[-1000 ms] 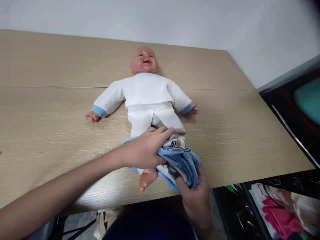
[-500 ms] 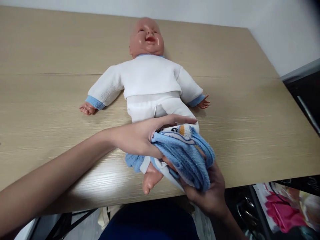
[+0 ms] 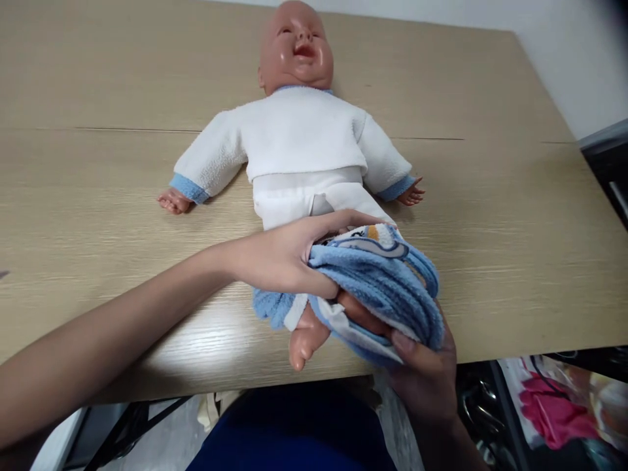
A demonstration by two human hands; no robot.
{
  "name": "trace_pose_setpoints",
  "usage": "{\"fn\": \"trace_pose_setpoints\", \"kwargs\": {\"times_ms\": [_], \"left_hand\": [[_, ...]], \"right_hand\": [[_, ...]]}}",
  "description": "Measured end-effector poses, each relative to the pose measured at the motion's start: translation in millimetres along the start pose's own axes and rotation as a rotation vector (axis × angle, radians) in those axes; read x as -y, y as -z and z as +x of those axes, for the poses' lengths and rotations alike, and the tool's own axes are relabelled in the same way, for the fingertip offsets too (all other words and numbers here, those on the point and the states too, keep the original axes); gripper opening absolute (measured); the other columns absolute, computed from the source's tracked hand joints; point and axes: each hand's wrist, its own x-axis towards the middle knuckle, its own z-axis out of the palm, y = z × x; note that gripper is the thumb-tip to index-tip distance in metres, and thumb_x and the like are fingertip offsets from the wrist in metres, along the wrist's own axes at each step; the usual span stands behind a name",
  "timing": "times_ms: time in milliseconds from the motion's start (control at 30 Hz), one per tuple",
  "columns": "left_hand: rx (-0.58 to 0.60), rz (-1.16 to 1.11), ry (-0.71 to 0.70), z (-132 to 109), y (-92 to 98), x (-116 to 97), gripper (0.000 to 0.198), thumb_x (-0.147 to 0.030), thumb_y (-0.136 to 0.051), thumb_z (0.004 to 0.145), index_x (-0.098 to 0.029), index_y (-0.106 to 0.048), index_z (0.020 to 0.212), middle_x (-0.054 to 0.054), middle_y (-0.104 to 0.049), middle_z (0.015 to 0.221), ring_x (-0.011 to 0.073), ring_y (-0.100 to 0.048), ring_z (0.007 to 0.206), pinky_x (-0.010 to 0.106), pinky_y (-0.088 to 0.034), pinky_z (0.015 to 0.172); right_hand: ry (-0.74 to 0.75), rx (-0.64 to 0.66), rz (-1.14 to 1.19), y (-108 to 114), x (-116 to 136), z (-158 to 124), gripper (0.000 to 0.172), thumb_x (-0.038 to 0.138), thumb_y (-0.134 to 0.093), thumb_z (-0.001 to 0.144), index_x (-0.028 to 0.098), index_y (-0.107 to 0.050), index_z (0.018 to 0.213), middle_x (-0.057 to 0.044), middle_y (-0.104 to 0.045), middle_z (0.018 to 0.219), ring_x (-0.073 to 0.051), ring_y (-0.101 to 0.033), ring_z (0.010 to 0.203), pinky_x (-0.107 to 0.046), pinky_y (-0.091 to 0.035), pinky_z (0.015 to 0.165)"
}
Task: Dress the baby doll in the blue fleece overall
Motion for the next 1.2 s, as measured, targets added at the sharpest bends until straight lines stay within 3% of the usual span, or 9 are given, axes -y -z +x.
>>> {"fn": "trace_pose_setpoints", "kwargs": {"times_ms": [100,167,367,500,700,800,900,1000,1200], "left_hand": [[-0.066,0.042,-0.048,0.4,-6.2,1.3,0.081,-0.011,-0.071,0.085,-0.019,-0.054,0.163,0.014,-0.065,0.166,0.0366,-0.062,0.156,0.051,-0.05,0.132],[-0.085,0.043,-0.052,0.7,-8.9,2.4,0.078,-0.009,-0.069,0.085,-0.019,-0.054,0.162,0.014,-0.066,0.164,0.0358,-0.062,0.156,0.051,-0.049,0.132],[-0.038,-0.015,-0.047,1.1,-5.8,0.9,0.084,-0.008,-0.071,0.081,-0.019,-0.054,0.163,0.014,-0.067,0.163,0.0365,-0.064,0.154,0.053,-0.053,0.129],[-0.02,-0.004,-0.02,0.9,-2.6,-0.7,0.091,-0.008,-0.071,0.078,-0.02,-0.053,0.167,0.014,-0.065,0.166,0.038,-0.067,0.151,0.053,-0.055,0.126],[0.01,-0.062,-0.011,0.2,-0.7,1.4,0.094,-0.008,-0.074,0.077,-0.022,-0.053,0.168,0.014,-0.063,0.17,0.0398,-0.063,0.155,0.058,-0.051,0.131],[0.04,-0.123,-0.014,-0.2,1.2,3.9,0.094,-0.006,-0.076,0.079,-0.022,-0.053,0.169,0.013,-0.064,0.17,0.0379,-0.062,0.156,0.053,-0.052,0.131],[0.079,-0.188,-0.005,-0.9,4.1,6.4,0.095,-0.011,-0.084,0.083,-0.022,-0.051,0.171,0.014,-0.062,0.172,0.0389,-0.061,0.158,0.053,-0.053,0.13],[0.109,-0.192,-0.02,-1.0,6.5,8.5,0.092,-0.02,-0.09,0.087,-0.025,-0.052,0.17,0.013,-0.06,0.173,0.039,-0.058,0.161,0.054,-0.05,0.132],[0.168,-0.214,0.004,0.8,11.0,13.1,0.106,-0.021,-0.097,0.08,-0.024,-0.047,0.173,0.013,-0.073,0.152,0.0369,-0.07,0.145,0.049,-0.058,0.121]], "right_hand": [[-0.096,-0.138,0.137,-16.0,1.4,-5.3,0.035,0.04,-0.096,0.079,0.037,-0.09,0.113,-0.004,-0.09,0.112,-0.037,-0.087,0.111,-0.049,-0.073,0.1],[-0.132,-0.194,0.178,-21.1,1.7,-5.0,0.035,0.039,-0.096,0.073,0.034,-0.091,0.107,-0.005,-0.09,0.107,-0.038,-0.086,0.11,-0.051,-0.073,0.1],[-0.294,-0.039,0.259,-11.1,-3.4,6.7,0.035,0.032,-0.084,0.069,0.032,-0.092,0.103,-0.003,-0.091,0.114,-0.035,-0.085,0.117,-0.05,-0.07,0.108],[-0.248,-0.063,0.226,-5.2,-11.0,7.3,0.037,0.032,-0.086,0.072,0.033,-0.091,0.108,-0.003,-0.09,0.109,-0.031,-0.086,0.108,-0.043,-0.073,0.094],[-0.049,-0.084,0.186,-8.6,-14.7,1.7,0.046,0.027,-0.091,0.077,0.039,-0.09,0.122,0.001,-0.09,0.118,-0.026,-0.086,0.109,-0.034,-0.073,0.091],[0.063,0.015,0.122,-2.7,-17.2,-2.2,0.043,0.027,-0.089,0.087,0.045,-0.086,0.126,0.005,-0.09,0.112,-0.021,-0.087,0.103,-0.028,-0.071,0.092],[0.198,0.176,-0.09,9.3,-21.9,-4.5,0.045,0.022,-0.084,0.096,0.048,-0.078,0.132,0.006,-0.088,0.111,-0.02,-0.086,0.098,-0.027,-0.07,0.092],[0.38,0.237,-0.344,18.1,-25.1,-2.5,0.059,0.007,-0.081,0.091,0.046,-0.069,0.134,0.006,-0.085,0.11,-0.019,-0.084,0.091,-0.026,-0.07,0.086],[0.543,0.186,-0.485,15.1,-20.6,2.8,0.059,-0.002,-0.075,0.082,0.035,-0.066,0.127,0.006,-0.071,0.09,-0.015,-0.065,0.066,-0.023,-0.06,0.065]]}}
